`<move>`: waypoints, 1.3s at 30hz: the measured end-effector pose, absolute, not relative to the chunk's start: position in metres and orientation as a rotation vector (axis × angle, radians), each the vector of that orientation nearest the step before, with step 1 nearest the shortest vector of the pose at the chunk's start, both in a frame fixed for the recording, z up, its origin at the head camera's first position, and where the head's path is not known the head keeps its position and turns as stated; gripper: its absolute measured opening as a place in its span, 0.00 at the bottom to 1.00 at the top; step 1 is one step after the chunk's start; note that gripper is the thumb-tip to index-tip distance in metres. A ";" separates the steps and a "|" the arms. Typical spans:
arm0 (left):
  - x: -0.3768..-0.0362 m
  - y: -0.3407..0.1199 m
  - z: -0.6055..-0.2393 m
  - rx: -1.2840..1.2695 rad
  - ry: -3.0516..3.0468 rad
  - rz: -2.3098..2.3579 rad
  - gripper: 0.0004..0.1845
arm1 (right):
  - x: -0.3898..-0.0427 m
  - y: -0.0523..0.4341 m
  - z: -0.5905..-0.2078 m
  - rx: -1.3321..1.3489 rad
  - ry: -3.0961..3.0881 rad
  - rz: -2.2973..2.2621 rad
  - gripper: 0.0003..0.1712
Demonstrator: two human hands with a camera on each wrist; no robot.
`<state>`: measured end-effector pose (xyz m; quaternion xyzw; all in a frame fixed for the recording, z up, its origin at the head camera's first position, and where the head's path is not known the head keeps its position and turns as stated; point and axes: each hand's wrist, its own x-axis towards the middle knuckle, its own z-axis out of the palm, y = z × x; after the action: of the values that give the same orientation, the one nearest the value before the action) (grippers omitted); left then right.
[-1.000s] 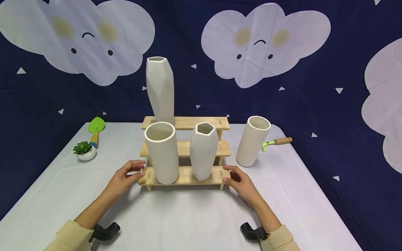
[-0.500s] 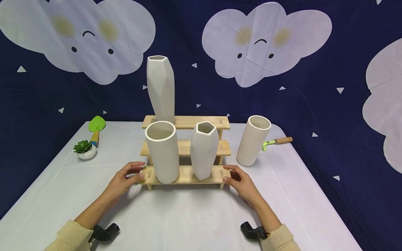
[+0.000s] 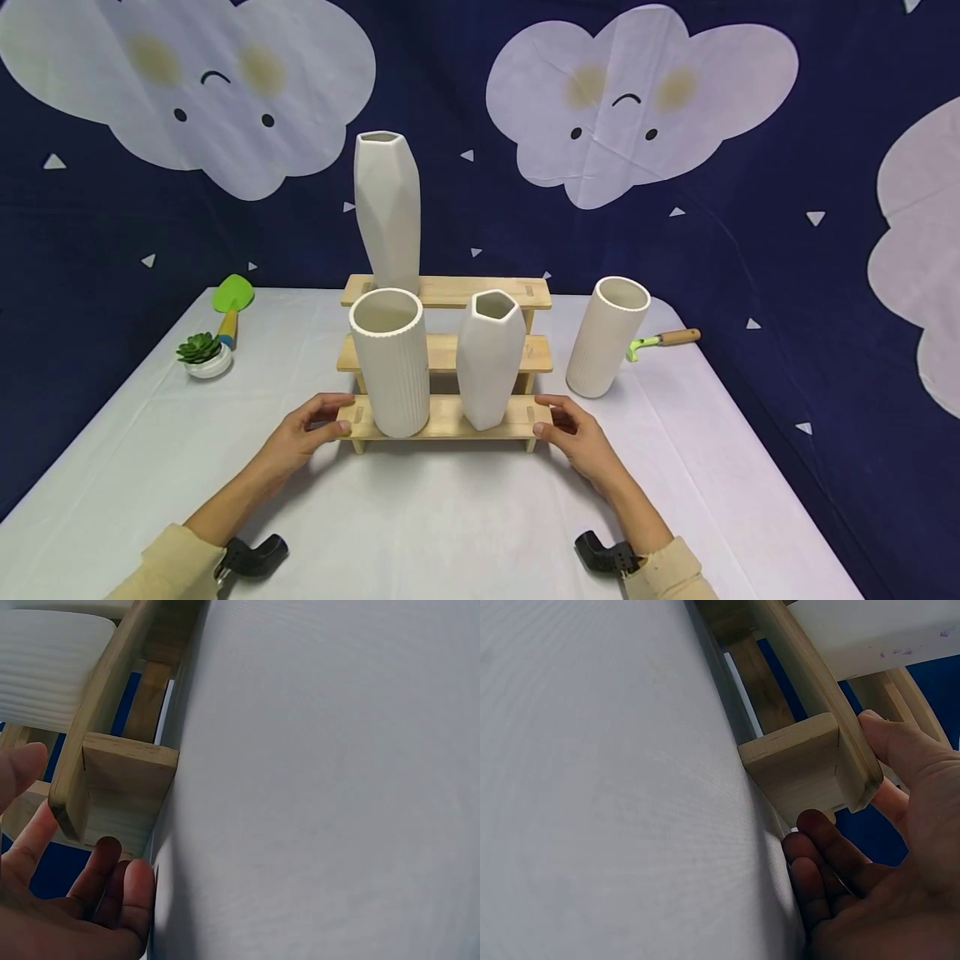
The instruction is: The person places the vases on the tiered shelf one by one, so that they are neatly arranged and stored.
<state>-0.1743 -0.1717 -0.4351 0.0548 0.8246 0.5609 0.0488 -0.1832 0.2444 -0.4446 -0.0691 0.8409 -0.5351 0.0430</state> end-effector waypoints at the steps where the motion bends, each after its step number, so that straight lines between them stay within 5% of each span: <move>1: -0.175 -0.171 -0.435 0.160 2.510 1.710 0.25 | -0.183 0.244 -0.444 -0.209 2.565 -1.639 0.28; 39: -0.178 -0.167 -0.439 0.076 2.457 1.710 0.25 | -0.189 0.252 -0.425 -0.203 2.579 -1.827 0.29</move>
<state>-0.1776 -0.1675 -0.4395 0.0253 0.8183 0.5695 0.0737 -0.1887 0.2520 -0.4247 -0.0640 0.8142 -0.5769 -0.0129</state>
